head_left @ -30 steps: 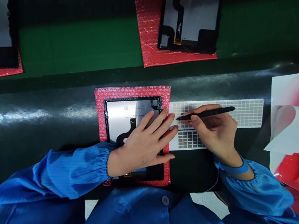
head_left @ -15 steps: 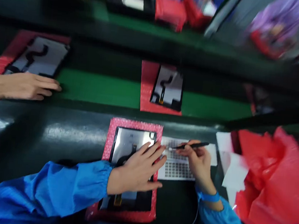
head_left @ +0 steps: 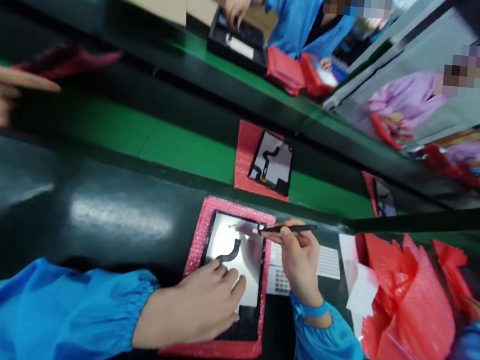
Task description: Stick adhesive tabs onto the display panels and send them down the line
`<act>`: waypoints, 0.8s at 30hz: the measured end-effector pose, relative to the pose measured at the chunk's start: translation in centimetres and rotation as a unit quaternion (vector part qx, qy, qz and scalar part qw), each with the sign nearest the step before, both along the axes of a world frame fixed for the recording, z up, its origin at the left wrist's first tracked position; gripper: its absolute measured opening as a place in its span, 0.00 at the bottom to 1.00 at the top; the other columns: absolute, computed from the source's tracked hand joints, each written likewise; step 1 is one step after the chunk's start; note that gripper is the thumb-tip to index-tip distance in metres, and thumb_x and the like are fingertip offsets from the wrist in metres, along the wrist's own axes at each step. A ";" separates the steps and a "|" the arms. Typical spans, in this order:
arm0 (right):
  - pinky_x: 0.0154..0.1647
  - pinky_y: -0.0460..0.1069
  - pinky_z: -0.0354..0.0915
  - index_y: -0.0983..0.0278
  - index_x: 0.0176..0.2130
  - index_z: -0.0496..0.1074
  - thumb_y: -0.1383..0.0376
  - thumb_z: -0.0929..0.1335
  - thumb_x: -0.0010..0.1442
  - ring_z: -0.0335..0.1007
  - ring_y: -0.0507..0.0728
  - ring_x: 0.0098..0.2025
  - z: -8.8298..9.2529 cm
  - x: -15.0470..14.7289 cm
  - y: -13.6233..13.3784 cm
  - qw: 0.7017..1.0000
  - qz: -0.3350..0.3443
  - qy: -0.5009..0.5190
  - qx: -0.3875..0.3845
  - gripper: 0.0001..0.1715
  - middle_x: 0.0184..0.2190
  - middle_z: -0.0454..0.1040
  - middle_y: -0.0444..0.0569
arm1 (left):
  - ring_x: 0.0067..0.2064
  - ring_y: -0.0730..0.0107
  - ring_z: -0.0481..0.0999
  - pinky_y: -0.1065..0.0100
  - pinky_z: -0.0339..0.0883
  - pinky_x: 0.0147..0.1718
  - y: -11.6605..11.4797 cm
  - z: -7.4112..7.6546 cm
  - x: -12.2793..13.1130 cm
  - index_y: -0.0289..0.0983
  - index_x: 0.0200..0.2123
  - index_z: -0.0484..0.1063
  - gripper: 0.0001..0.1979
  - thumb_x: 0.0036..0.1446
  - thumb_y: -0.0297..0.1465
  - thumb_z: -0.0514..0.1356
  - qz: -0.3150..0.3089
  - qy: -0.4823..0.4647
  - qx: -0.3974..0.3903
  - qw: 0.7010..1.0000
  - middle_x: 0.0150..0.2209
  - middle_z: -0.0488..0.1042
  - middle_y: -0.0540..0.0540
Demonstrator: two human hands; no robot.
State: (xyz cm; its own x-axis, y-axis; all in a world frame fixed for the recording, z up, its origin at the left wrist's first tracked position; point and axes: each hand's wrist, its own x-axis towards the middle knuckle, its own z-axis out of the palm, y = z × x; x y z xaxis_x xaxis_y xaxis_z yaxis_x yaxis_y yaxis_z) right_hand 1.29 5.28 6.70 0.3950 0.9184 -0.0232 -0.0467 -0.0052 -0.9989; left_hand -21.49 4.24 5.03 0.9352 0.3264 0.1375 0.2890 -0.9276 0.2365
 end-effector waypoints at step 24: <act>0.35 0.54 0.84 0.62 0.42 0.74 0.62 0.76 0.64 0.86 0.61 0.32 -2.4 -6.5 0.1 0.986 0.085 -0.081 -0.116 0.10 0.32 0.84 0.46 | 0.36 0.56 0.81 0.42 0.59 0.64 1.0 0.5 -1.4 0.30 0.64 0.71 0.24 0.68 0.30 0.57 -0.007 0.103 -0.022 0.994 0.34 0.82 0.39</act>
State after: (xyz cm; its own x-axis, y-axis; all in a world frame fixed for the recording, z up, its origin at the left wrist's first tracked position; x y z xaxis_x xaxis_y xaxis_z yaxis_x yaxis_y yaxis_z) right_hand -5.21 5.37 4.33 0.2517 0.9489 -0.1904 0.1351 -0.2292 -0.9639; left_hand -22.88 5.19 5.57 0.9463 0.3155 -0.0709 0.3234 -0.9216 0.2145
